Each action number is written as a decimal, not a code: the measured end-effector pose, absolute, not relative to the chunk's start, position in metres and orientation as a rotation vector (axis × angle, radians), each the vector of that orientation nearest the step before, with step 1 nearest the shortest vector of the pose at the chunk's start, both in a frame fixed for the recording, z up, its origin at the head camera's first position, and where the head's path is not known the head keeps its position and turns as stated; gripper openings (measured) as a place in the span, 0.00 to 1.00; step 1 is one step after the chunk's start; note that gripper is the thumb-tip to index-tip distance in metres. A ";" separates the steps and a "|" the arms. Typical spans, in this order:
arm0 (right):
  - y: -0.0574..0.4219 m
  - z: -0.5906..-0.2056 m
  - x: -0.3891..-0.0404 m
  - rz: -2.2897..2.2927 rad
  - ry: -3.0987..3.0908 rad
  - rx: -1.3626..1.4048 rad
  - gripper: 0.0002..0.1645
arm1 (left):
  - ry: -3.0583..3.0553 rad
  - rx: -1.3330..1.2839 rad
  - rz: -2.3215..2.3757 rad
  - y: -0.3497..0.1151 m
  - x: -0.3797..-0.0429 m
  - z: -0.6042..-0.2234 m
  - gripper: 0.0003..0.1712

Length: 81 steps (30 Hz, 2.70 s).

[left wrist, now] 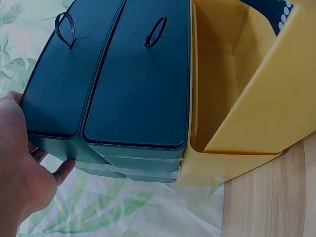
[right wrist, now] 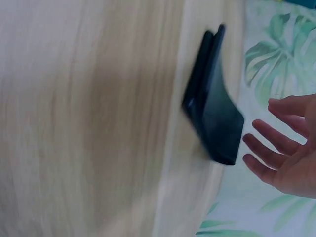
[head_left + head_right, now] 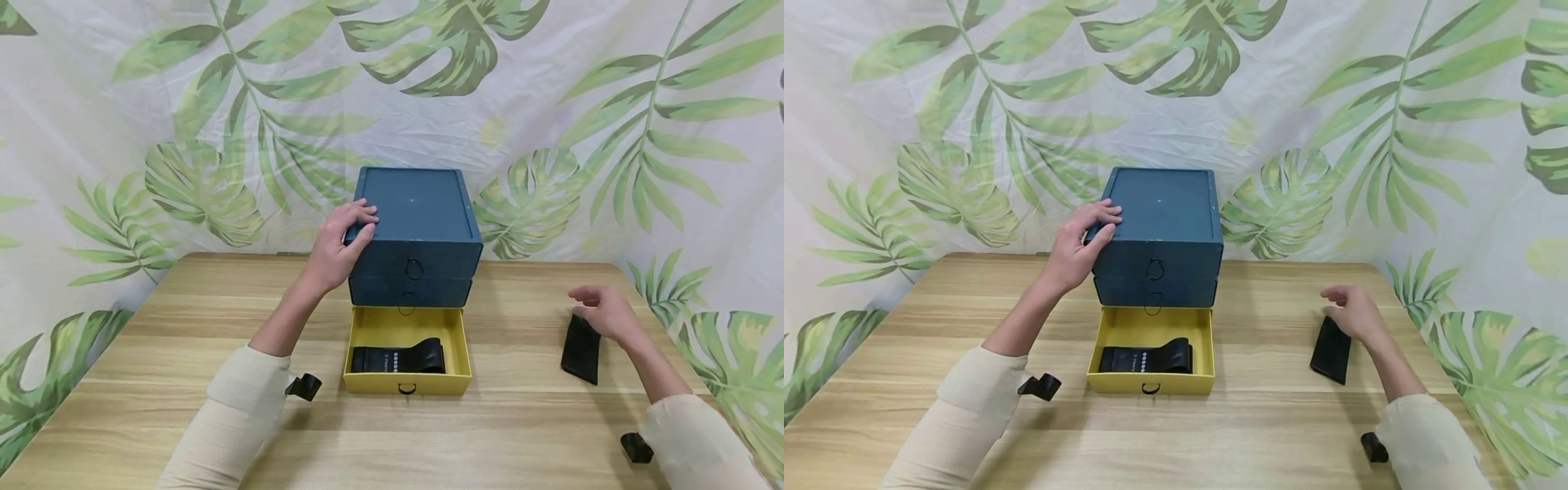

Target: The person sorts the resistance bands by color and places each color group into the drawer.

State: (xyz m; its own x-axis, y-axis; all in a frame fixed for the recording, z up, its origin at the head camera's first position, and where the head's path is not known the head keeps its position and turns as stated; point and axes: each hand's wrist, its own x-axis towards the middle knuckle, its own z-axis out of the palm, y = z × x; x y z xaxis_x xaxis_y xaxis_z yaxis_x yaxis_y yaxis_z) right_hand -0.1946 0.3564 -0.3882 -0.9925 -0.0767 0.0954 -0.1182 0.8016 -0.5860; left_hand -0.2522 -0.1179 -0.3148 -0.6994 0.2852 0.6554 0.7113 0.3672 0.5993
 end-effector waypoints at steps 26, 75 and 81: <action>0.371 -0.401 -0.204 0.716 -2.996 0.069 0.24 | -2.207 -0.859 -1.273 -0.118 -0.251 -0.314 0.14; 0.273 -0.311 -0.168 1.554 -2.785 0.497 0.20 | -2.198 -0.855 -1.285 -0.118 -0.252 -0.314 0.14; 0.261 -0.302 -0.162 1.641 -2.699 0.541 0.19 | -2.200 -0.852 -1.291 -0.119 -0.253 -0.314 0.13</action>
